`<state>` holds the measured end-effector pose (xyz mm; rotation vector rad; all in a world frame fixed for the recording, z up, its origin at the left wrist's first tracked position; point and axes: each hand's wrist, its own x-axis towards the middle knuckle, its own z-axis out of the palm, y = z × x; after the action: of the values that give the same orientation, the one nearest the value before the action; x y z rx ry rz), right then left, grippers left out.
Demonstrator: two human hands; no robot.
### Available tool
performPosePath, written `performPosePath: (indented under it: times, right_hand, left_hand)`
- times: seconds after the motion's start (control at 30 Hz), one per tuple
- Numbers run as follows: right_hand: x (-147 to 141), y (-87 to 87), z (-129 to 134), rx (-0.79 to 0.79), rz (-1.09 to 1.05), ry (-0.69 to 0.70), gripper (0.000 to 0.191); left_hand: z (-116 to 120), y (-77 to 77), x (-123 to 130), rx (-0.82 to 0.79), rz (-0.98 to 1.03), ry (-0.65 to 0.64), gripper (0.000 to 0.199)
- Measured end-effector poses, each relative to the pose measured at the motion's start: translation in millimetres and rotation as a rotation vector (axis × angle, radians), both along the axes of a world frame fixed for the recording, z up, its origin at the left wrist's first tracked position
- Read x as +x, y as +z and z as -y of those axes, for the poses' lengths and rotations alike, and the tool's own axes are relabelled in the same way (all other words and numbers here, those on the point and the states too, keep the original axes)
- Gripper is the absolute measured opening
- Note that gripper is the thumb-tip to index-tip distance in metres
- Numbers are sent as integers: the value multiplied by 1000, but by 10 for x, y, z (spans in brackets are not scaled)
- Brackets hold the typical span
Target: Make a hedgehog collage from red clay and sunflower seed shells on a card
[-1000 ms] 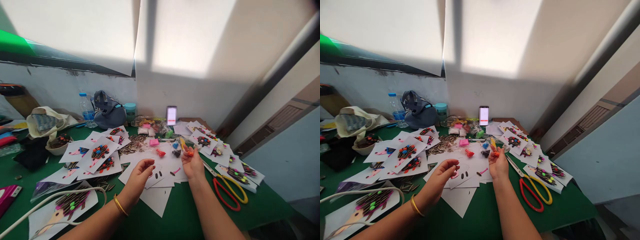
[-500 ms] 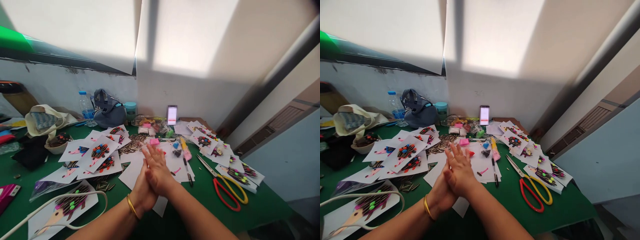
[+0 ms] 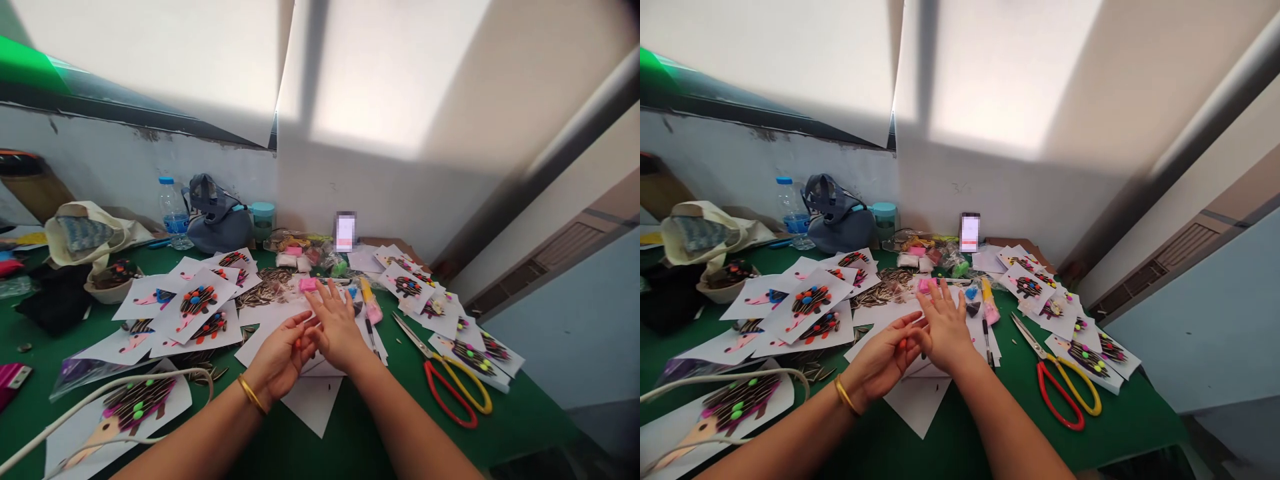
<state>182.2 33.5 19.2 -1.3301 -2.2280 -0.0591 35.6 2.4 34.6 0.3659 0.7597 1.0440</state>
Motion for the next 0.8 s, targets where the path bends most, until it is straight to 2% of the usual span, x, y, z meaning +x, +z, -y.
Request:
performPosePath:
  times: [0.1,0.17,0.3,0.4,0.5,0.6,0.7,0.8]
  right_hand:
    - [132,-93,-118,15,-14,-174,53]
    - [153,-151,-177,4,42,-264,42]
    - [127,-182,-210,-10,125,-287,21]
    - [140,-126,-126,13,29,-236,14]
    - [157,-74,15,-16,-99,-74,17]
    - [137,-86,126,-17,-158,36,21]
    - [107,-142,166,18,-221,52,26]
    - [98,-196,169,-24,-351,94,37]
  left_hand:
    - [-93,-78,-97,33,-59,150,19]
    - [-125,-112,-131,121,-79,182,21]
    - [-115,-168,-151,204,-147,225,30]
    - [-117,-215,-167,170,-230,260,31]
    - [-138,-240,-179,139,-279,286,37]
    - [-143,-233,-176,157,-283,199,41]
    - [-128,-216,-167,202,-336,72,41]
    - [-113,-208,-165,213,-352,32,43]
